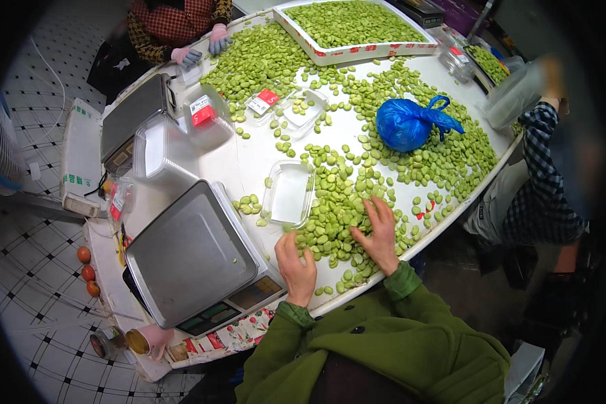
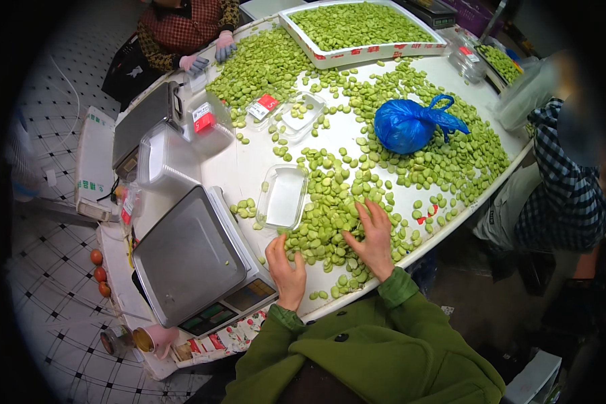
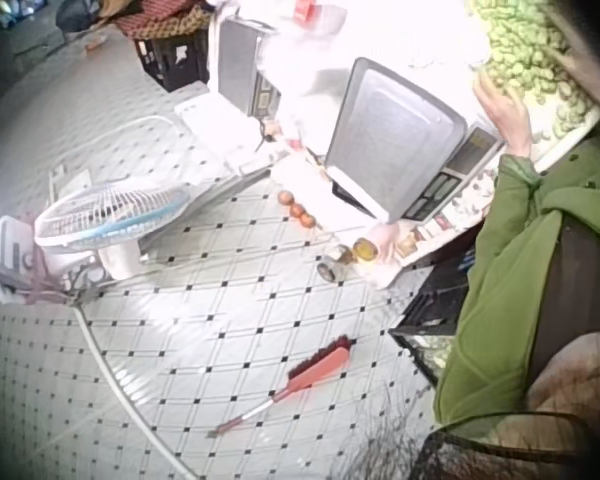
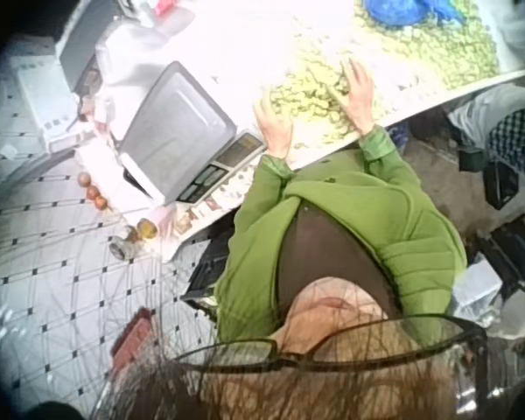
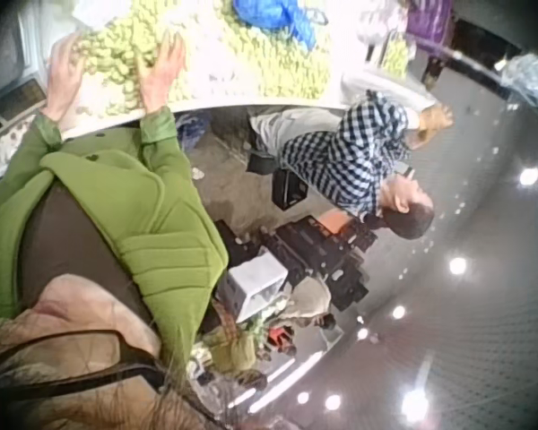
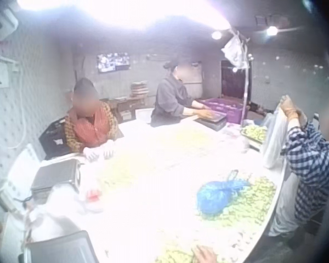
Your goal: The person scoops loose edamame from a large table pile into clear plastic containers, weighs each container on a digital scale, seals them with lids, and stacks the finished packages in a black crate. The process repeats continuously with coworkers sorting edamame in the background.
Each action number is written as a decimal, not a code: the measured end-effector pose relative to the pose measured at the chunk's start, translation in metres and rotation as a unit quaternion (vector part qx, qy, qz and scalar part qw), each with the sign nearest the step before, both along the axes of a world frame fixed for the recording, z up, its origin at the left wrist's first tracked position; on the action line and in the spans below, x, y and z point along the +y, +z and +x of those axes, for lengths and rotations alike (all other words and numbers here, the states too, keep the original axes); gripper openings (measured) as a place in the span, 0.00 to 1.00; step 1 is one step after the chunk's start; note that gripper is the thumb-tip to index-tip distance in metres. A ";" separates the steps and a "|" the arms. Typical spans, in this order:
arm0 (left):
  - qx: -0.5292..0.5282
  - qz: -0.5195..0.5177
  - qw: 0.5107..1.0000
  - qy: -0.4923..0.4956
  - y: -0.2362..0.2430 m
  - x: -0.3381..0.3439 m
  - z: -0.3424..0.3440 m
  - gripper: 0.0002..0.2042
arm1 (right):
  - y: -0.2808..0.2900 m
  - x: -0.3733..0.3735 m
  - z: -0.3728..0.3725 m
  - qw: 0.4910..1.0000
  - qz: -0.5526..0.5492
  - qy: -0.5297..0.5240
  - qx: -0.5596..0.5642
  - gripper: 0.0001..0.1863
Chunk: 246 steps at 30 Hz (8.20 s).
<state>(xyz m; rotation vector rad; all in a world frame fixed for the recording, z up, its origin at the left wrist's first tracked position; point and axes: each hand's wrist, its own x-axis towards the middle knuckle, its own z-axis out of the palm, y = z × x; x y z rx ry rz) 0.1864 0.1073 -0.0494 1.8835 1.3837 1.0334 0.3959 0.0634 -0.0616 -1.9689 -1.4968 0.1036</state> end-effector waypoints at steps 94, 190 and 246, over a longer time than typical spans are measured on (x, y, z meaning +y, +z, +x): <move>-0.308 -0.320 0.896 0.014 0.110 -0.018 -0.070 0.31 | 0.161 0.076 -0.090 0.919 0.034 0.371 0.126 0.10; -0.564 -0.083 0.702 0.426 0.069 -0.146 -0.190 0.18 | 0.120 0.203 -0.282 0.751 0.000 0.659 0.027 0.16; -0.048 -0.079 0.935 0.344 0.070 0.047 -0.249 0.16 | 0.074 0.238 -0.247 0.853 -0.050 0.492 0.167 0.18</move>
